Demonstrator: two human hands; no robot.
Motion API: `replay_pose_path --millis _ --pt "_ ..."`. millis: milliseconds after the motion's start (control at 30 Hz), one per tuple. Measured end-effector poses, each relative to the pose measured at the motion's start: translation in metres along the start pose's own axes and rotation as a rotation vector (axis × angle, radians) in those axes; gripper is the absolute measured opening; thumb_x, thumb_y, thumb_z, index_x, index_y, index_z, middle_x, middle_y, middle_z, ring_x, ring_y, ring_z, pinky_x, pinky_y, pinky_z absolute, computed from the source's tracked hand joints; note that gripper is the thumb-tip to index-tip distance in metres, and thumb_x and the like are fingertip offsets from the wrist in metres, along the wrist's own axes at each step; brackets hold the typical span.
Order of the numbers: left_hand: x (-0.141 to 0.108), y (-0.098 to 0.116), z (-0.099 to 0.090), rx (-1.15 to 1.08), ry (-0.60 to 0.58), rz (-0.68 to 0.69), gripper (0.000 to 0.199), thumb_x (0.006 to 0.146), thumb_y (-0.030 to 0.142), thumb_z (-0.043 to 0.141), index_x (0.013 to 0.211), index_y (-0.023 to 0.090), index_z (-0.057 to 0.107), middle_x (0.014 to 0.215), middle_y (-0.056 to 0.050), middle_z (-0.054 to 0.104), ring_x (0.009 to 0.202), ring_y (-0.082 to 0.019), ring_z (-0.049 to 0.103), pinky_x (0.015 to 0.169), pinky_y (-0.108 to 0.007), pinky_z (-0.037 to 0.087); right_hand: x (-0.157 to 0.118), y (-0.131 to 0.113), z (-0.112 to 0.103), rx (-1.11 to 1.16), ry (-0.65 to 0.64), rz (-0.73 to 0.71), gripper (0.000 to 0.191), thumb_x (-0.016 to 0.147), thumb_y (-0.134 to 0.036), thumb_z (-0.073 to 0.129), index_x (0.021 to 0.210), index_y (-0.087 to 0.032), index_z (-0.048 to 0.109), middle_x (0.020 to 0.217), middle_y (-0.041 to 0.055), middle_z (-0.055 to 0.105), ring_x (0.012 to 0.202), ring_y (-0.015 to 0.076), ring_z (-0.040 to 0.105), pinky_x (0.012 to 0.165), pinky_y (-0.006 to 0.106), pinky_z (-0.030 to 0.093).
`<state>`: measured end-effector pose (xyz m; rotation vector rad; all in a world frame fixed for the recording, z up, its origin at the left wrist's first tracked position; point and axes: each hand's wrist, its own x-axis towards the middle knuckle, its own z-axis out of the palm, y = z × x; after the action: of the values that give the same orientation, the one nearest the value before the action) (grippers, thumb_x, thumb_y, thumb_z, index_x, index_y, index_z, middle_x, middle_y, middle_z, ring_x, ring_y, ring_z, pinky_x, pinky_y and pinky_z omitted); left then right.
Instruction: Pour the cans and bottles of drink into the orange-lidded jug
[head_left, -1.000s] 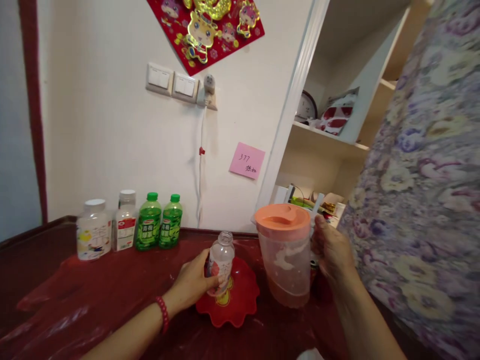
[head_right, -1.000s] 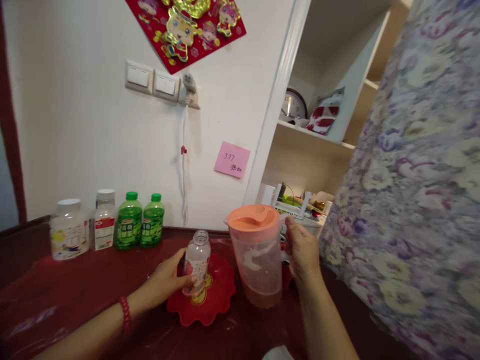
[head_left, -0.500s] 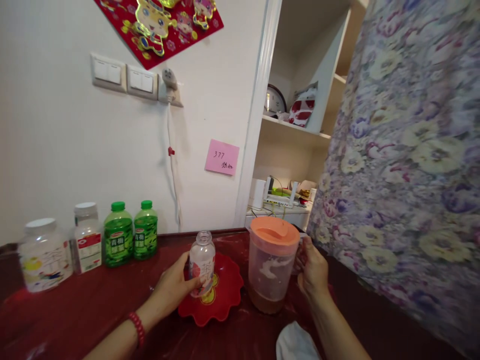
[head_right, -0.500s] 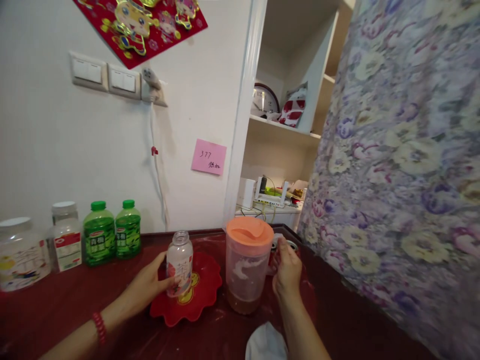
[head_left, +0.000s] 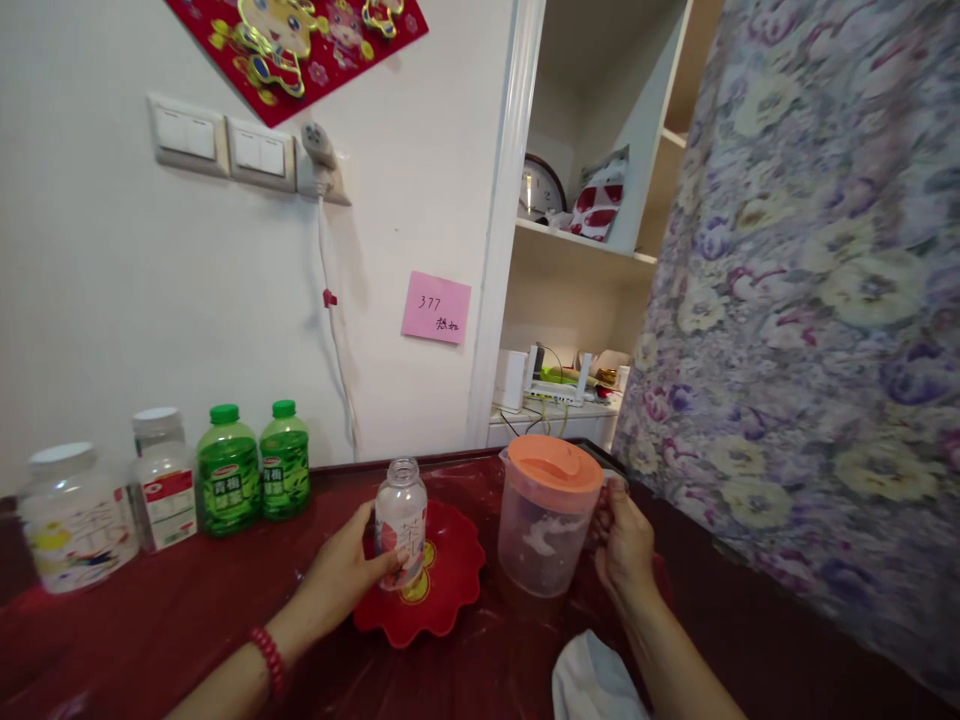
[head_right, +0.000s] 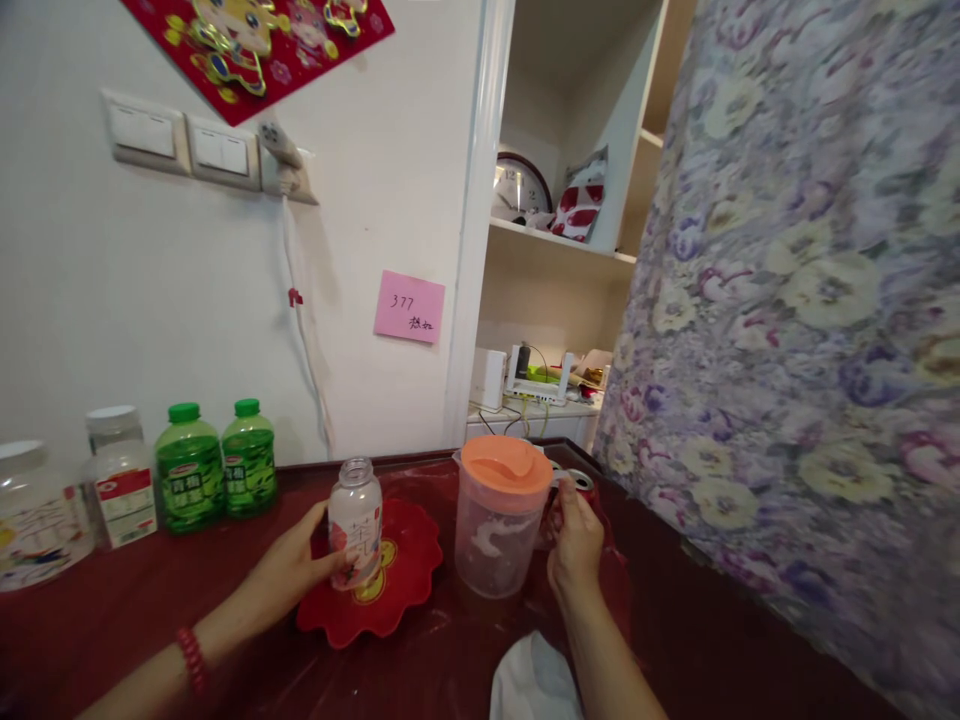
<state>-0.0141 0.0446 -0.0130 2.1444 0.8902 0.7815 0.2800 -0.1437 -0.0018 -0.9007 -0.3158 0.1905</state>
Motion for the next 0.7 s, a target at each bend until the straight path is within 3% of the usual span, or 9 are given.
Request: replay_pose_path --millis 233,467,700 --pt "0.000 -0.001 0.002 -0.017 0.001 0.010 0.064 0.072 0.044 0.067 0.128 0.018 0.052 0.132 -0.013 0.068 0.122 -0.035 0.062 0.101 -0.043 0.048 -0.004 0.009 0.000 0.046 0.066 -0.031 0.063 0.060 -0.072 0.084 0.070 -0.017 0.057 0.051 -0.0088 0.044 0.042 0.0063 0.037 0.038 0.017 0.029" --pt "-0.005 0.002 0.003 -0.044 0.007 0.022 0.064 0.074 0.039 0.066 0.132 0.019 0.050 0.132 -0.011 0.067 0.121 -0.032 0.063 0.104 -0.041 0.046 -0.006 0.018 -0.005 0.111 0.075 -0.027 0.057 0.063 -0.066 0.086 0.070 -0.017 0.057 0.051 -0.0080 0.046 0.042 0.0059 0.038 0.037 0.016 0.029" --pt "-0.011 0.011 0.002 -0.003 0.018 -0.025 0.061 0.071 0.030 0.069 0.129 0.019 0.054 0.126 -0.010 0.070 0.115 -0.030 0.065 0.100 -0.038 0.048 -0.002 0.027 -0.015 0.142 0.060 -0.046 0.049 0.061 -0.058 0.089 0.075 -0.021 0.061 0.064 -0.0054 0.060 0.052 0.0121 0.055 0.045 0.022 0.044"
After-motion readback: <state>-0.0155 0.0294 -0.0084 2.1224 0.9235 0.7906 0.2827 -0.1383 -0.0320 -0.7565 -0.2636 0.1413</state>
